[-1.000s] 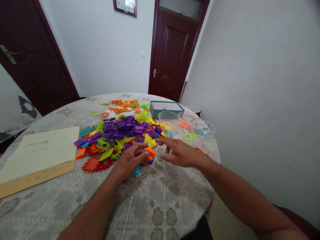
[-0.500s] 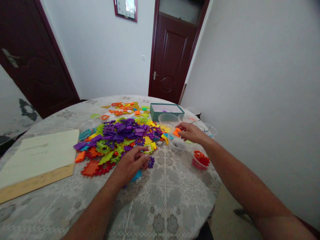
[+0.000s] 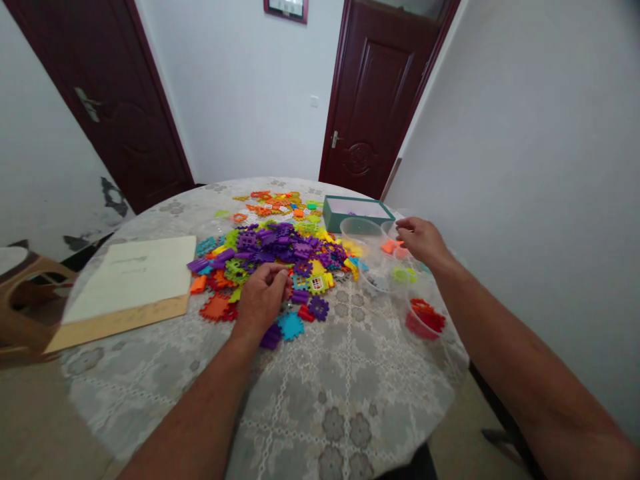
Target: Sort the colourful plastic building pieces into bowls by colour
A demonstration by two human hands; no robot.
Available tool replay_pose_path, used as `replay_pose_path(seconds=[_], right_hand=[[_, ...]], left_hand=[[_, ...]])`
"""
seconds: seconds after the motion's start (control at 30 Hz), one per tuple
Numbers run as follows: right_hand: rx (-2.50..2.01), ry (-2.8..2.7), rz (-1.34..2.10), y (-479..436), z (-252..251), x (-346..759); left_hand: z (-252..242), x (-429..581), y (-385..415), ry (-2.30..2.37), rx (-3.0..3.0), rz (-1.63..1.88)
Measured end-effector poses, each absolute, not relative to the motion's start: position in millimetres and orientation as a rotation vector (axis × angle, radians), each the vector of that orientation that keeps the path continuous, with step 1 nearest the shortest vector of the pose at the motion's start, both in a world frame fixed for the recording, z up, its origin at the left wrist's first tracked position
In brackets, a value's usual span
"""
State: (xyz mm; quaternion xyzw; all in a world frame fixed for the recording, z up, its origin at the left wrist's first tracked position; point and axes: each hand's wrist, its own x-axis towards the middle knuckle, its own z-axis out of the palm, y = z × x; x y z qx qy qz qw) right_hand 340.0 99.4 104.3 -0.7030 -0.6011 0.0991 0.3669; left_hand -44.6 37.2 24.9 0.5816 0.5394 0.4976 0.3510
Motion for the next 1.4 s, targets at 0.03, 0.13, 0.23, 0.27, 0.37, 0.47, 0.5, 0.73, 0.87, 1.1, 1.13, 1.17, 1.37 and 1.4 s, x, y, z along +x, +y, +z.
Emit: replay_pose_path(seconds=[0.03,0.13,0.23,0.27,0.37,0.47,0.5,0.73,0.87,1.1,1.13,1.17,1.37,1.4], right_hand=[[-1.737,-1.648,0.297,87.2,102.2,323.9],[-1.555,-1.994,0.391,47.4,86.3,267.2],[-1.435,-2.224,0.294,24.4,54.0,215.2],[-1.452,-2.253,0.269,23.2,41.4,202.4],[-1.625,-2.241,0.235,32.9,7.8,179.9],[-1.694,-2.183,0.243,44.6,-11.7,174.8],[-1.672,-2.176,0.255,46.2,-15.2,175.2],[-1.432,-2.223,0.319,39.4,-25.5,186.3],[-1.277,-2.208,0.412,34.9,-21.4,185.7],[-1.174,-2.051,0.636,23.4,-8.9,172.9],[-1.181,-2.021,0.672,22.9,-8.5,172.7],[-1.186,-1.988,0.717,22.8,-8.5,173.0],[-1.172,-1.747,0.982,27.8,-10.4,177.5],[-1.178,-1.713,1.003,28.6,-10.5,177.8]], left_hand=[[24.6,-44.4,37.4,1.409,1.518,1.287],[23.2,-42.9,36.6,1.44,1.581,1.27],[20.9,-41.1,34.8,1.497,1.686,1.269],[19.9,-40.6,34.3,1.518,1.724,1.276],[16.9,-39.6,33.7,1.561,1.836,1.29],[14.4,-38.9,34.0,1.588,1.934,1.274],[13.6,-38.7,34.2,1.591,1.966,1.265],[5.9,-34.8,32.7,1.507,2.236,1.217],[1.6,-31.2,29.2,1.399,2.354,1.168],[4.5,-29.4,25.5,1.336,2.353,1.117],[6.0,-29.4,25.4,1.351,2.312,1.118],[7.7,-29.5,25.4,1.367,2.263,1.117],[15.1,-31.2,26.4,1.399,1.874,1.075],[15.2,-31.9,26.8,1.416,1.842,1.081]])
